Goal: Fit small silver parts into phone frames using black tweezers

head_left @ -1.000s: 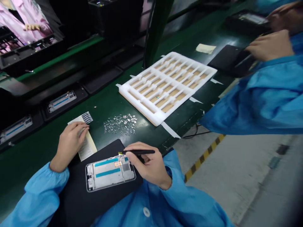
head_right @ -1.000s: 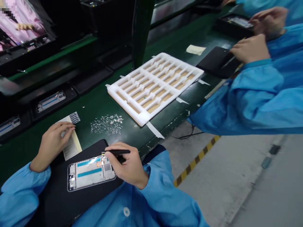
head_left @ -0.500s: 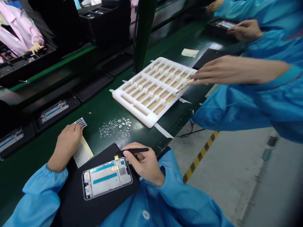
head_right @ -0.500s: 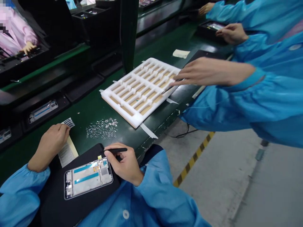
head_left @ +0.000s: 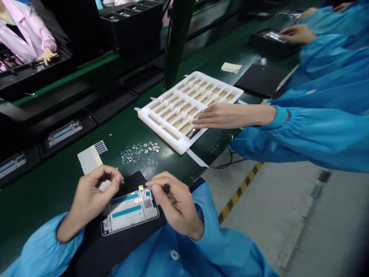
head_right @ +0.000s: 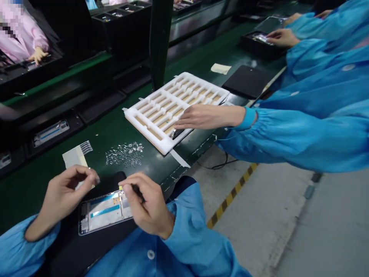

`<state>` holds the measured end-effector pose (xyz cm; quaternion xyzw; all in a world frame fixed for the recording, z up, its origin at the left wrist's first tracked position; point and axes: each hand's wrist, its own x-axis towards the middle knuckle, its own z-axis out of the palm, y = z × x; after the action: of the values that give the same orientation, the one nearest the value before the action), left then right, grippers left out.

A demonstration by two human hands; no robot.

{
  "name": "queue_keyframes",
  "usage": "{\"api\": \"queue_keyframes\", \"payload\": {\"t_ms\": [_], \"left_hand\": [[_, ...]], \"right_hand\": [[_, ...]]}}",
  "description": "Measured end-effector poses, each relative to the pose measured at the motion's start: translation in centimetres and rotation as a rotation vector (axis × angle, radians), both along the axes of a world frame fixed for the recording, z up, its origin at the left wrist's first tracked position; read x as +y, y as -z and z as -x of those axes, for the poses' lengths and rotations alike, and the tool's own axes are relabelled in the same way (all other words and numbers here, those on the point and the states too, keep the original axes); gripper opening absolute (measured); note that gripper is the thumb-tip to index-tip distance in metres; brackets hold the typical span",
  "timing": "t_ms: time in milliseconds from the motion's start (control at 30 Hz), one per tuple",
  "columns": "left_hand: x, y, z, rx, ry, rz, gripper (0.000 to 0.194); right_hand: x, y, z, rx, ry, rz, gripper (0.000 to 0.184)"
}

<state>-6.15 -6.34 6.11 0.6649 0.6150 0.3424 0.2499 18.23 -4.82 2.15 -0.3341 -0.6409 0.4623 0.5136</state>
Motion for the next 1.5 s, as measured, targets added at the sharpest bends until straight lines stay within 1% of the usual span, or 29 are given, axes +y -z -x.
{"api": "queue_keyframes", "payload": {"t_ms": [67, 133, 200, 267, 333, 367, 433, 467, 533, 567, 600, 667, 767, 867, 967, 1100, 1267, 1400, 1500], "left_hand": [[-1.1, -0.3, -1.9, -0.248, 0.041, 0.078, 0.015], [-1.7, -0.4, -3.1, -0.387, 0.055, 0.101, 0.011], [-1.9, -0.4, -3.7, -0.438, 0.054, 0.079, 0.007], [-1.9, -0.4, -3.8, -0.431, 0.051, 0.052, 0.007], [-1.9, -0.4, -3.5, -0.355, 0.059, 0.052, 0.008], [-2.0, -0.4, -3.2, -0.276, 0.068, 0.067, 0.008], [-2.6, -0.2, -2.4, -0.043, 0.101, 0.082, 0.010], [-3.1, 0.1, -1.9, 0.094, 0.125, 0.068, 0.013], [-4.3, 0.8, -1.1, 0.346, 0.178, -0.004, 0.019], [-4.9, 1.2, -0.8, 0.445, 0.204, -0.049, 0.022], [-5.5, 1.6, -0.5, 0.524, 0.224, -0.089, 0.024], [-6.4, 2.2, -0.4, 0.630, 0.250, -0.155, 0.026], [-6.9, 2.6, -0.6, 0.692, 0.264, -0.232, 0.025], [-6.7, 2.4, -0.7, 0.705, 0.274, -0.260, 0.024], [-6.6, 2.3, -0.7, 0.709, 0.295, -0.275, 0.027], [-6.4, 2.6, -0.9, 0.719, 0.328, -0.328, 0.033], [-5.7, 2.6, -1.4, 0.778, 0.357, -0.387, 0.035], [-5.6, 2.5, -1.5, 0.795, 0.363, -0.380, 0.035], [-5.8, 2.7, -1.5, 0.787, 0.364, -0.371, 0.036]], "right_hand": [[-0.7, -0.4, 0.8, -0.012, -0.022, 0.020, 0.010], [-1.3, -0.5, 1.5, 0.001, -0.032, 0.042, 0.007], [-1.5, -0.6, 1.9, 0.014, -0.027, 0.060, 0.007], [-1.6, -0.5, 2.0, 0.016, -0.018, 0.066, 0.007], [-1.3, -0.3, 1.7, -0.005, -0.005, 0.046, 0.008], [-1.1, 0.0, 1.4, -0.033, 0.006, 0.010, 0.008], [-0.4, 0.5, 0.6, -0.166, 0.012, -0.116, 0.011], [0.0, 0.8, 0.1, -0.284, -0.005, -0.217, 0.016], [0.8, 1.2, -0.7, -0.596, -0.103, -0.402, 0.028], [1.1, 1.3, -1.0, -0.717, -0.143, -0.482, 0.030], [1.4, 1.4, -1.2, -0.813, -0.180, -0.546, 0.032], [1.7, 1.5, -1.3, -0.908, -0.224, -0.624, 0.031], [1.7, 1.5, -1.0, -0.926, -0.238, -0.652, 0.030], [1.5, 1.7, -0.6, -0.912, -0.226, -0.677, 0.030], [1.2, 1.8, -0.5, -0.910, -0.219, -0.718, 0.031], [1.1, 1.8, -0.4, -0.957, -0.212, -0.769, 0.030], [1.1, 1.4, -0.3, -1.006, -0.184, -0.830, 0.026], [-0.7, 1.0, 0.2, -1.091, -0.122, -0.868, 0.029], [-2.6, 1.0, 0.7, -1.177, -0.047, -0.816, 0.040]]}}
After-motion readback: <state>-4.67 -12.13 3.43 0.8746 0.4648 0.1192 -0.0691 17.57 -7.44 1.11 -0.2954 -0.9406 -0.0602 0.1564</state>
